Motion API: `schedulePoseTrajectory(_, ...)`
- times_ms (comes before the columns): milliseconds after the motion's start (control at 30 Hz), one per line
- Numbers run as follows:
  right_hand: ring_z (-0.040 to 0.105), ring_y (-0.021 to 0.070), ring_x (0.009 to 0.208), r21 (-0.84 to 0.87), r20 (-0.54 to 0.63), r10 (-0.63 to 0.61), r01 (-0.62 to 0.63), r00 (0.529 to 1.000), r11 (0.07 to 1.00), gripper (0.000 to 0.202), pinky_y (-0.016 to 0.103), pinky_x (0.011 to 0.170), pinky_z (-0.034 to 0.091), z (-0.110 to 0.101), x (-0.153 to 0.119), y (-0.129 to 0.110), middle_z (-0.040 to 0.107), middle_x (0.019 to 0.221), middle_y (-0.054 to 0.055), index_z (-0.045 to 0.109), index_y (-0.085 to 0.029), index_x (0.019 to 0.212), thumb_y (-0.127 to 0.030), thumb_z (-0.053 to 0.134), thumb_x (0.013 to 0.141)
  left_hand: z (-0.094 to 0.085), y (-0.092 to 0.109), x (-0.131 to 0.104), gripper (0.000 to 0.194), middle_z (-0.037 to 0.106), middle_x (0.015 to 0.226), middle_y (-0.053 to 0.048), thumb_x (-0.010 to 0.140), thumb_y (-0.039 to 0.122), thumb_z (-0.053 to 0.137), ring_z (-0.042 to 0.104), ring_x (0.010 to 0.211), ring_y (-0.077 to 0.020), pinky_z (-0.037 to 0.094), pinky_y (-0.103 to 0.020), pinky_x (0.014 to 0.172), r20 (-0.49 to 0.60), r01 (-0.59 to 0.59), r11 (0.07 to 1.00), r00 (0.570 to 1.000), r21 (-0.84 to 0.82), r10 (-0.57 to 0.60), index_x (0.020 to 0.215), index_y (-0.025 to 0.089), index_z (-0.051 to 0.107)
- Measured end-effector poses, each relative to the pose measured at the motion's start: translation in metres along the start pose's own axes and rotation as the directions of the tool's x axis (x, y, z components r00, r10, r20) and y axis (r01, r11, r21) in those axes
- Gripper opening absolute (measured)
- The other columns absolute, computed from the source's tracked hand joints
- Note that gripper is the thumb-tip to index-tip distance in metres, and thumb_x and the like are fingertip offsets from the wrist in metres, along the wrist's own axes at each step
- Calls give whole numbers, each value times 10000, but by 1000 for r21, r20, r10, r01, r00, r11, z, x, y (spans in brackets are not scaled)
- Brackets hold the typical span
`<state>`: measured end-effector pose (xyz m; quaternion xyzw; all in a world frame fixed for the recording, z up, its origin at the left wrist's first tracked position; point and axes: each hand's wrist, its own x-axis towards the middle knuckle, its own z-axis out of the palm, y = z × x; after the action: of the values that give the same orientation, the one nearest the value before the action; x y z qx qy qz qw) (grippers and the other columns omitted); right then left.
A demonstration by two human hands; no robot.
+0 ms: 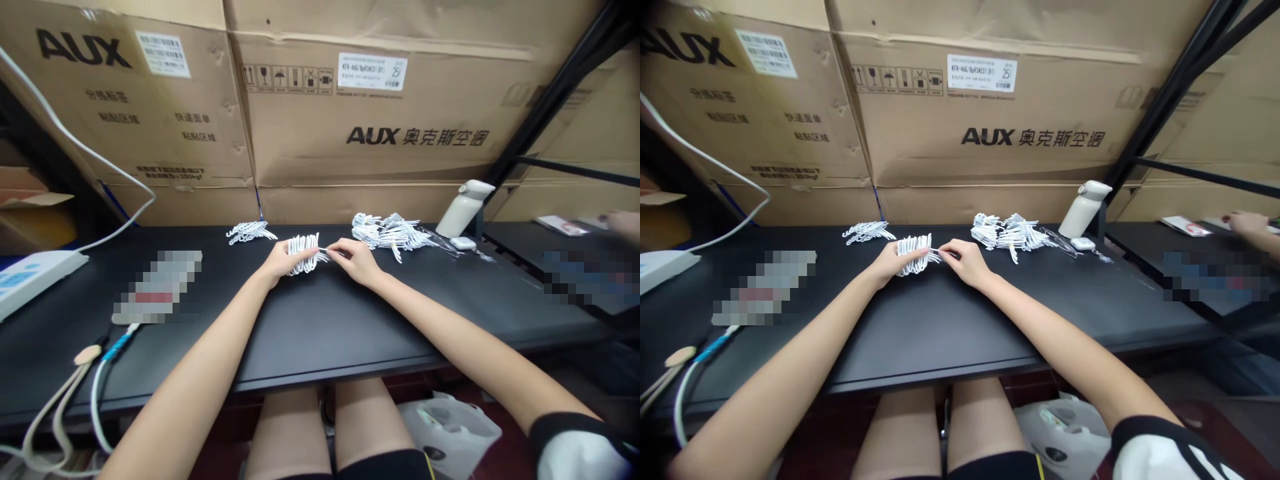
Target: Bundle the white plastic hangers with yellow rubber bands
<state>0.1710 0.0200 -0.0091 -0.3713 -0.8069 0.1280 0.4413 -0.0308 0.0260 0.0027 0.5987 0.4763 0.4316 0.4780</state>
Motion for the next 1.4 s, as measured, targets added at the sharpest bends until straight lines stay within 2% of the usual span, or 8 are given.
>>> schedulePoseTrajectory(233, 573, 151, 698, -17, 7, -7, 7, 1000, 1000, 230, 271, 667, 430, 1, 0, 5, 657, 789, 46, 678, -173, 835, -321, 515, 902, -1, -2, 4, 433, 730, 899, -97, 577, 441, 814, 663, 765, -195, 500, -267, 673, -3, 53, 997, 999, -55, -53, 867, 132, 723)
schedulePoseTrajectory(500, 582, 159, 722, 10, -24, 81, -80, 996, 997, 202, 277, 689, 443, 7, 0, 6, 646, 804, 50, 656, -157, 828, -289, 515, 887, 2, -2, 5, 267, 698, 705, -74, 674, 373, 749, 634, 608, -179, 539, -295, 535, 11, 82, 991, 997, -104, -81, 762, 130, 680)
schedulePoseTrajectory(667, 602, 174, 783, 14, -29, 109, -108, 994, 994, 178, 289, 723, 459, 8, -2, 5, 671, 842, 59, 667, -168, 843, -286, 538, 879, 2, -3, 5, 222, 715, 755, -87, 717, 324, 719, 680, 642, -203, 547, -290, 524, 33, 105, 985, 994, -135, -101, 823, 134, 674)
schedulePoseTrajectory(833, 623, 181, 837, 13, 7, 61, -61, 998, 998, 189, 288, 729, 476, 6, -3, 0, 692, 910, 71, 693, -187, 855, -302, 544, 881, 4, -1, 3, 231, 729, 808, -92, 737, 328, 711, 700, 667, -214, 560, -296, 552, 64, 115, 982, 992, -151, -107, 859, 137, 667)
schedulePoseTrajectory(1033, 627, 158, 696, 36, 14, 45, -45, 999, 998, 204, 276, 657, 475, 4, -4, -1, 720, 853, 45, 709, -186, 865, -309, 546, 872, 5, 1, 1, 274, 736, 847, -91, 727, 368, 730, 700, 676, -199, 559, -273, 560, 84, 126, 979, 990, -163, -113, 884, 150, 674)
schedulePoseTrajectory(1200, 632, 169, 706, 52, -29, -2, 3, 1000, 999, 219, 275, 621, 470, 6, -4, -5, 723, 851, 54, 719, -185, 863, -319, 546, 868, 4, 1, 2, 353, 736, 882, -103, 686, 420, 760, 700, 676, -200, 542, -258, 538, 78, 116, 983, 991, -143, -105, 891, 141, 687)
schedulePoseTrajectory(1400, 622, 158, 650, 81, 14, 31, -32, 999, 996, 220, 274, 612, 480, 6, -5, -7, 713, 802, 49, 711, -178, 851, -325, 548, 865, 4, 0, 3, 370, 736, 871, -104, 673, 434, 765, 697, 655, -199, 528, -249, 515, 73, 125, 985, 990, -116, -118, 891, 145, 686)
